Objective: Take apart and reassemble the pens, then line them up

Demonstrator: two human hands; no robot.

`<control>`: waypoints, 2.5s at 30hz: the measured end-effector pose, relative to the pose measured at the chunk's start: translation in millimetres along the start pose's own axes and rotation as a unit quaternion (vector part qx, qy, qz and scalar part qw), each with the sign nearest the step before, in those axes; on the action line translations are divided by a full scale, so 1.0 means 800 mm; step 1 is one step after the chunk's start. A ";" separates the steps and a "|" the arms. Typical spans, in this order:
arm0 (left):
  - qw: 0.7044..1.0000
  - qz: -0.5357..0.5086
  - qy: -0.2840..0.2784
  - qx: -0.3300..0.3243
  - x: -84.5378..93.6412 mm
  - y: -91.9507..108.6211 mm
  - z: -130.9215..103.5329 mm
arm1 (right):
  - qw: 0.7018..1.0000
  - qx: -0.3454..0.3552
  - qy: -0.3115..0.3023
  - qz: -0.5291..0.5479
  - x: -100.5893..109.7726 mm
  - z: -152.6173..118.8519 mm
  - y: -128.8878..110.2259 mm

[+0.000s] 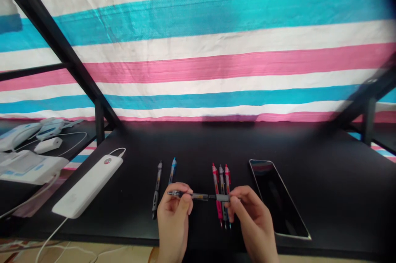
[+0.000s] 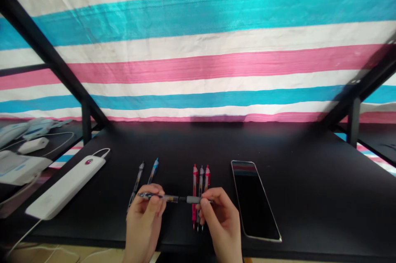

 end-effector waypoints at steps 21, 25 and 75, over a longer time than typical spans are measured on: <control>0.997 -0.065 0.033 0.007 0.004 0.000 0.003 | 0.975 0.027 0.096 0.199 0.017 0.000 -0.012; 0.998 -0.060 0.030 0.008 0.004 -0.001 0.003 | 0.974 0.024 0.101 0.203 0.017 -0.001 -0.010; 0.998 0.004 0.035 0.049 0.001 -0.007 0.001 | 0.991 0.130 0.022 -0.010 -0.005 -0.007 -0.032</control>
Point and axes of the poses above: each hand's wrist, its own z-axis towards the middle knuckle, its own x-axis out of the back of the hand, y = z × x, the point moved 6 cm from there along z, towards the middle knuckle, and after that the axes turned 15 degrees about -z, right-handed, at the moved point
